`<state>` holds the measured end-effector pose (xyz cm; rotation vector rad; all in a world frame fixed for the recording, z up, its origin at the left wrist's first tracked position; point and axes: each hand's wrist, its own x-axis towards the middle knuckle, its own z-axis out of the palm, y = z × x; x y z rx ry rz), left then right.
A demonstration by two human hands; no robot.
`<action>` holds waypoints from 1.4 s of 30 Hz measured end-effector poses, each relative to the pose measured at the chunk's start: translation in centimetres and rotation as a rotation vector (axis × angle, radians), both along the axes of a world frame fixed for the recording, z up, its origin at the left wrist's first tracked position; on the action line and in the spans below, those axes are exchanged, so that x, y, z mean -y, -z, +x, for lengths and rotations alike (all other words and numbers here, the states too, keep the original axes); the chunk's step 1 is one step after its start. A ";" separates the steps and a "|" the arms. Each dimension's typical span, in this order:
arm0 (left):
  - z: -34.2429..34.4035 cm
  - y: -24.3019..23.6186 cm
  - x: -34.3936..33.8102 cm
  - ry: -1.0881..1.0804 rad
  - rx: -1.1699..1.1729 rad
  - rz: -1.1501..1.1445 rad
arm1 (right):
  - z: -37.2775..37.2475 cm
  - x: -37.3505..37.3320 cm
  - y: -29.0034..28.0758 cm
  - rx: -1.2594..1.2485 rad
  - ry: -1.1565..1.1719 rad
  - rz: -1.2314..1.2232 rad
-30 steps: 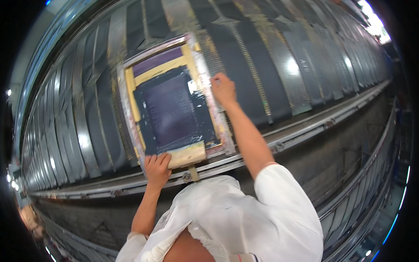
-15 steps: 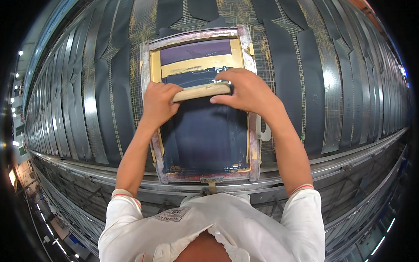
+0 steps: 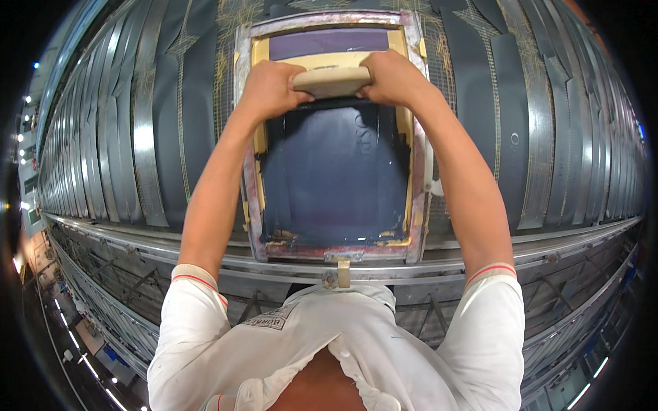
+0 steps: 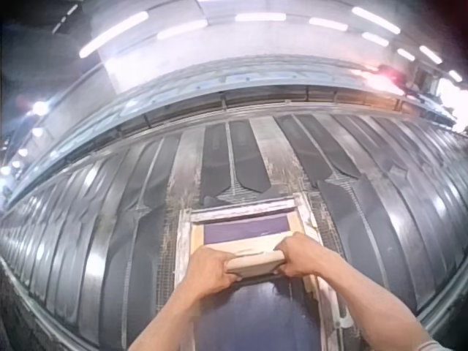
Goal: The person uses a squeegee to spread dark ink across a screen printing frame mounted over a conveyor of dark fabric items. The person repeatedly pulls the squeegee across the screen to transfer the design onto the items below.
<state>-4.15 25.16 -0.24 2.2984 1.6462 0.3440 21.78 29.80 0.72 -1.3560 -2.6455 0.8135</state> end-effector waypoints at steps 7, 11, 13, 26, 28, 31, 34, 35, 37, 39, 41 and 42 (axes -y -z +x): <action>2.8 0.1 19.2 0.053 0.025 -0.020 | 2.8 18.1 0.6 -0.070 -0.083 0.122; 3.6 0.2 24.2 0.043 0.105 0.049 | 3.8 23.6 0.0 -0.062 -0.051 0.141; 3.6 -0.2 23.2 0.046 0.095 0.034 | 3.6 22.2 -0.6 0.002 -0.059 0.069; -0.4 -1.4 -4.0 0.041 -0.018 -0.168 | -0.4 -4.4 -0.5 0.102 -0.007 -0.139; -0.2 -1.9 -4.4 0.006 -0.025 -0.206 | -0.7 -5.1 -0.9 0.132 0.040 -0.191; -0.3 -1.1 -3.6 -0.007 -0.032 -0.137 | -0.9 -4.0 -0.7 0.101 0.038 -0.184; 0.1 -0.4 -0.2 -0.001 -0.041 -0.056 | 0.0 -0.3 -0.4 -0.023 0.000 -0.071; 0.5 -1.0 1.6 0.005 -0.052 -0.107 | 0.3 1.5 -0.3 -0.027 -0.002 -0.060; 1.2 -1.1 6.1 0.015 -0.063 -0.123 | 0.9 5.8 -0.2 -0.035 -0.009 -0.035; 2.1 -1.1 11.6 0.045 -0.031 -0.108 | 2.0 11.0 0.3 -0.009 -0.036 -0.001; 2.9 0.1 18.6 0.031 0.058 0.008 | 2.7 17.4 0.2 0.016 -0.093 0.070; 3.3 0.3 21.7 0.018 0.075 0.014 | 3.2 20.5 0.4 -0.009 -0.090 0.053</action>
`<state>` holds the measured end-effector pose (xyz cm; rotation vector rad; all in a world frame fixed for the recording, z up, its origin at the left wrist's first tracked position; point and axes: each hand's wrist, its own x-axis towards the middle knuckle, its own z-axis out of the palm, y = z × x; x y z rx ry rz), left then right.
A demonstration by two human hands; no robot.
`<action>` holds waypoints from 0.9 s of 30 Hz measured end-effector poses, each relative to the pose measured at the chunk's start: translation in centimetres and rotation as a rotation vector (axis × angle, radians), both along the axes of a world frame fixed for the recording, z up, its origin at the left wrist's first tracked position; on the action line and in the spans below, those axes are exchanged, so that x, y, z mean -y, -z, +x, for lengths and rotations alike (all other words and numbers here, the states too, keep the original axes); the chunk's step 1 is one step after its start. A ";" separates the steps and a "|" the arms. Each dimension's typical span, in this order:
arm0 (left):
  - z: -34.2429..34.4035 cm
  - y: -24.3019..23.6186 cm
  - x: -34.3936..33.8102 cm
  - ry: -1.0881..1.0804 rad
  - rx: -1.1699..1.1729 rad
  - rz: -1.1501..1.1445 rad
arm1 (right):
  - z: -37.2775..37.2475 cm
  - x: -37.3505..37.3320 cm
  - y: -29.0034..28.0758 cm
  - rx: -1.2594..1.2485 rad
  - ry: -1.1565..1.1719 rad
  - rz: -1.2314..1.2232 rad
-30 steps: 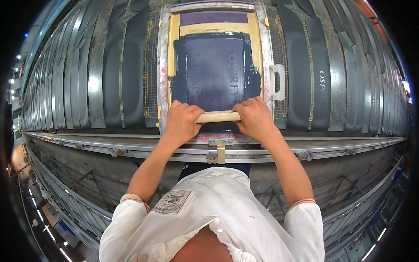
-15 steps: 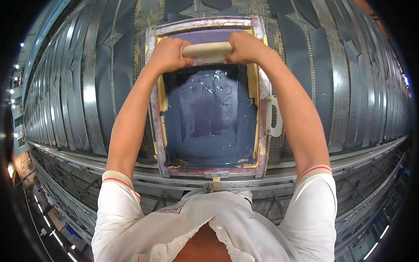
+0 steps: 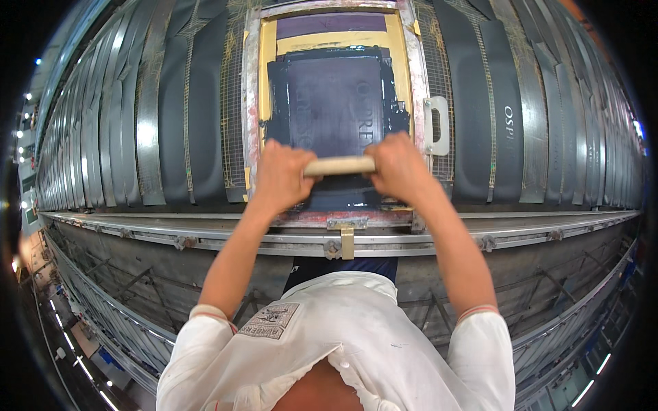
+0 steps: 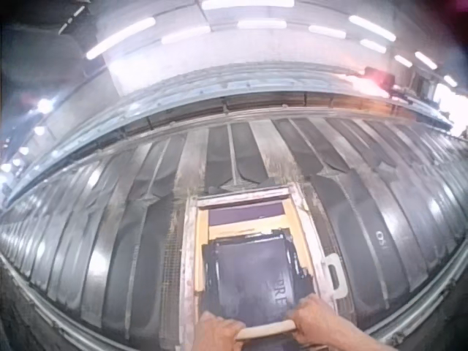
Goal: The person uses a squeegee to spread dark ink across a screen printing frame mounted over a conveyor of dark fabric items. The person repeatedly pulls the squeegee across the screen to transfer the design onto the items below.
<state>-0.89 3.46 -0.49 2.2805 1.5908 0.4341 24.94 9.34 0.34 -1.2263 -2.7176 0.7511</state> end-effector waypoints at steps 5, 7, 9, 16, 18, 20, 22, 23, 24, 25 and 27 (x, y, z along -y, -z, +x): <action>0.1 0.5 4.9 0.015 -0.034 0.178 | 1.1 3.7 -3.4 -0.142 -0.022 -0.132; 0.3 -0.2 5.2 0.023 -0.080 0.115 | 3.2 1.4 -2.2 -0.290 0.318 -0.023; 0.4 -0.6 5.1 0.038 -0.119 0.099 | 6.4 -3.5 0.2 -0.238 0.677 0.276; 0.2 -0.4 6.7 0.030 -0.046 0.036 | 8.8 -7.7 6.7 -0.277 0.992 0.085; 0.9 -0.8 6.8 0.024 -0.025 0.045 | 10.7 -7.2 6.3 -0.394 0.990 0.038; 1.0 -1.3 7.1 0.006 -0.009 0.056 | 11.0 -7.2 3.8 -0.470 1.028 -0.050; 1.3 -0.4 7.4 -0.009 0.045 0.103 | 10.4 -7.1 1.3 -0.428 1.050 -0.019; 1.0 -0.5 7.5 -0.024 0.027 0.093 | 9.4 -6.7 0.9 -0.478 1.031 0.016; 0.3 -0.8 7.6 -0.036 0.010 0.082 | 8.0 -6.3 1.2 -0.525 1.013 0.051; -0.5 -0.9 7.5 -0.051 -0.008 0.069 | 6.6 -6.1 1.9 -0.572 0.992 0.083; -2.7 -0.6 6.9 -0.073 -0.012 0.127 | 4.5 -6.9 4.6 -0.575 0.983 0.058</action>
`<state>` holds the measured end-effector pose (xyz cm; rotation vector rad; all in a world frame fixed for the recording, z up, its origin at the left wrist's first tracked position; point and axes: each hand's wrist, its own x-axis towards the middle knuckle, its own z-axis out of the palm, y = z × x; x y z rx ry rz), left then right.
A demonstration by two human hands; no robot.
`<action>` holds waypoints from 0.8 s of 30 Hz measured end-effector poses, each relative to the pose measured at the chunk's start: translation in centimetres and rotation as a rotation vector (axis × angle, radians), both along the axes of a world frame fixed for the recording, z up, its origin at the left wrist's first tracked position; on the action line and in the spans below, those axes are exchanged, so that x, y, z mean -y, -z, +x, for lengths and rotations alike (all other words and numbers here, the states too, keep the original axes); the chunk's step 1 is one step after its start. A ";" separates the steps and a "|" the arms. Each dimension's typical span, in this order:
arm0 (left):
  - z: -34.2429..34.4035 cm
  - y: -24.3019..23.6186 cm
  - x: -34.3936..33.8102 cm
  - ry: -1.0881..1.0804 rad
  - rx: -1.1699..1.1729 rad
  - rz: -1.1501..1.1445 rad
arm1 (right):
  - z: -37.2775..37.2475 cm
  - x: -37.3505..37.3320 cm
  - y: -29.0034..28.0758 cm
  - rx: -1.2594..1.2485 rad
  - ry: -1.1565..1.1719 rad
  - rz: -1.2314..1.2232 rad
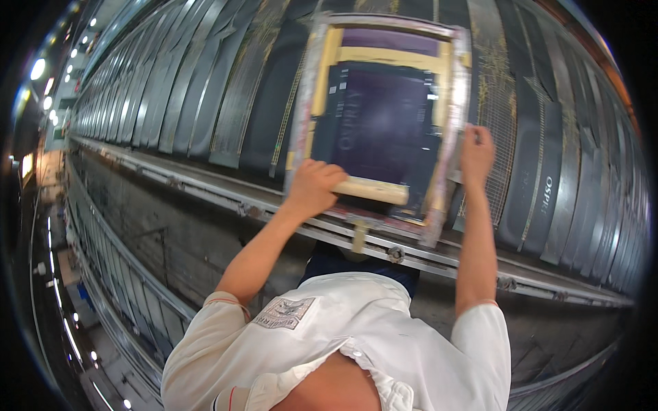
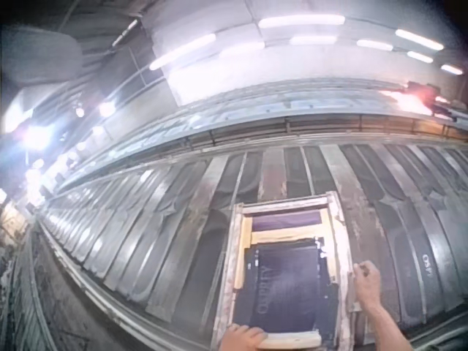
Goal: The person uses a squeegee to spread dark ink across a screen printing frame mounted over a conveyor of dark fabric items. The person repeatedly pulls the squeegee across the screen to transfer the design onto the items below.
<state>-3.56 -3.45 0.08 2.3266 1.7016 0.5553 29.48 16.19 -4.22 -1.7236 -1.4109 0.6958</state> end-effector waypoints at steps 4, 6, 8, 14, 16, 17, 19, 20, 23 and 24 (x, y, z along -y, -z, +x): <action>-3.5 0.5 -0.7 -0.031 -0.030 -0.067 | -4.9 -0.4 3.6 0.011 -0.037 -0.052; -0.3 -1.3 0.4 -0.075 -0.091 -0.031 | -4.0 -0.4 5.1 -0.005 -0.029 0.153; 4.0 -3.5 0.9 -0.109 -0.121 -0.035 | -1.3 -0.3 3.3 -0.181 -0.017 0.042; 4.3 -0.3 1.1 0.019 -0.152 0.053 | 0.8 -1.5 4.0 -0.148 0.079 0.060; 4.3 0.7 2.5 0.081 -0.135 0.003 | 1.3 -1.4 4.5 -0.125 0.087 -0.048; 4.2 1.2 2.7 0.105 -0.136 0.005 | 1.4 -1.7 5.1 -0.094 0.088 -0.046; 3.9 1.6 2.6 0.124 -0.148 0.008 | 0.8 -2.2 6.1 -0.037 0.080 -0.046; 3.6 1.7 2.5 0.117 -0.159 0.008 | 0.8 -2.4 6.4 0.026 0.074 -0.043; 3.5 2.3 1.3 0.109 -0.129 0.036 | 1.0 -2.0 5.0 0.168 0.022 -0.123; 3.3 2.2 0.2 0.095 -0.128 0.049 | 1.1 -1.6 2.2 0.184 -0.003 -0.212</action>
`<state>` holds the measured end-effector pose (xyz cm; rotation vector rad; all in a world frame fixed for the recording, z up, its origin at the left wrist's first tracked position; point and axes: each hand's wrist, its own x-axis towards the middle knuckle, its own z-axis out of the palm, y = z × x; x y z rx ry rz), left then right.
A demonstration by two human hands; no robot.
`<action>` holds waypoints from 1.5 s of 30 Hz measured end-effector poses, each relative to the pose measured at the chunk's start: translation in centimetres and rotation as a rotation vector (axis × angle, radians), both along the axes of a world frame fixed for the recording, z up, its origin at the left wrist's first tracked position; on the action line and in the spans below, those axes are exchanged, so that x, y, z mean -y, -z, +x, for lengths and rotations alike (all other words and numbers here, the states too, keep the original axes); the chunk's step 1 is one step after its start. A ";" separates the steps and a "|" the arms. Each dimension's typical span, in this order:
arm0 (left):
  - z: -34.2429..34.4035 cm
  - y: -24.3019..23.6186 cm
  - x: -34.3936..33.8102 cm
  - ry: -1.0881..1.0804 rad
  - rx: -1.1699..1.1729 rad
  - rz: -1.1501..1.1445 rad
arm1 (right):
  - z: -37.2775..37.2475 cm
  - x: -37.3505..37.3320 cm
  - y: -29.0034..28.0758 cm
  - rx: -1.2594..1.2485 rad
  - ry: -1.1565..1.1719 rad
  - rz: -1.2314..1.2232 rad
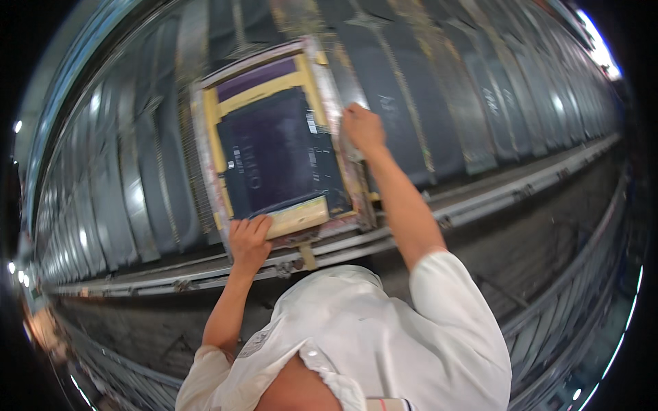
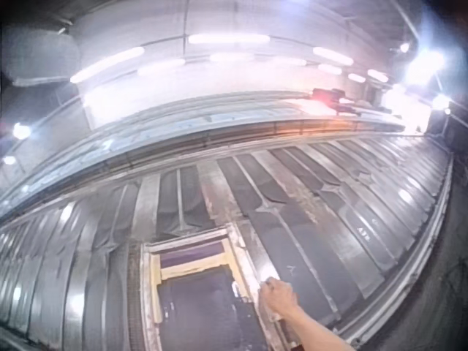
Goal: The person uses a squeegee to spread dark ink across a screen printing frame mounted over a conveyor of dark fabric items. The person repeatedly pulls the squeegee across the screen to transfer the design onto the items below.
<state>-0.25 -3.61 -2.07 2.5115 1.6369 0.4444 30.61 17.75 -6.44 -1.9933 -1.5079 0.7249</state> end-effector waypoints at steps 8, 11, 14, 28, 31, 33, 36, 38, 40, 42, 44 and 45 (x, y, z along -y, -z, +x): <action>-2.6 0.4 -18.0 0.008 0.000 0.085 | -1.0 -3.9 -7.6 -0.030 -0.541 0.125; -3.1 -0.7 -21.8 0.004 0.045 0.040 | -4.7 -7.0 -9.5 -0.103 -0.837 0.083; -3.3 -2.2 -23.6 -0.024 0.077 -0.065 | -6.8 -8.5 -11.0 0.135 -0.978 -0.091; -2.9 -2.8 -25.7 -0.068 0.106 -0.287 | -8.4 -9.1 -6.7 0.293 -0.908 -0.018; -1.8 -2.2 -18.2 -0.034 0.080 -0.231 | -7.4 -1.9 -6.8 0.287 -0.931 -0.062; -0.9 -1.7 -12.0 -0.017 0.060 -0.206 | -6.1 3.9 -6.2 0.354 -1.008 0.055; -0.2 -1.6 -6.1 -0.037 0.121 -0.213 | -5.2 9.5 -6.5 0.287 -1.009 0.065; -0.2 -1.9 -6.2 -0.022 0.140 -0.218 | -5.2 9.5 -6.7 0.285 -1.008 0.086; -0.9 -2.3 -8.4 0.003 0.053 -0.306 | -5.8 7.2 -7.7 0.328 -1.039 -0.005; -1.7 -3.3 -12.7 0.022 -0.073 -0.346 | -6.8 3.2 -8.1 0.349 -1.055 -0.115; -2.6 -3.6 -19.4 0.039 -0.046 -0.329 | -7.2 -2.8 -7.5 0.362 -0.983 -0.063; -3.1 -4.0 -22.5 0.037 -0.051 -0.342 | -7.7 -5.9 -7.5 0.363 -0.962 -0.139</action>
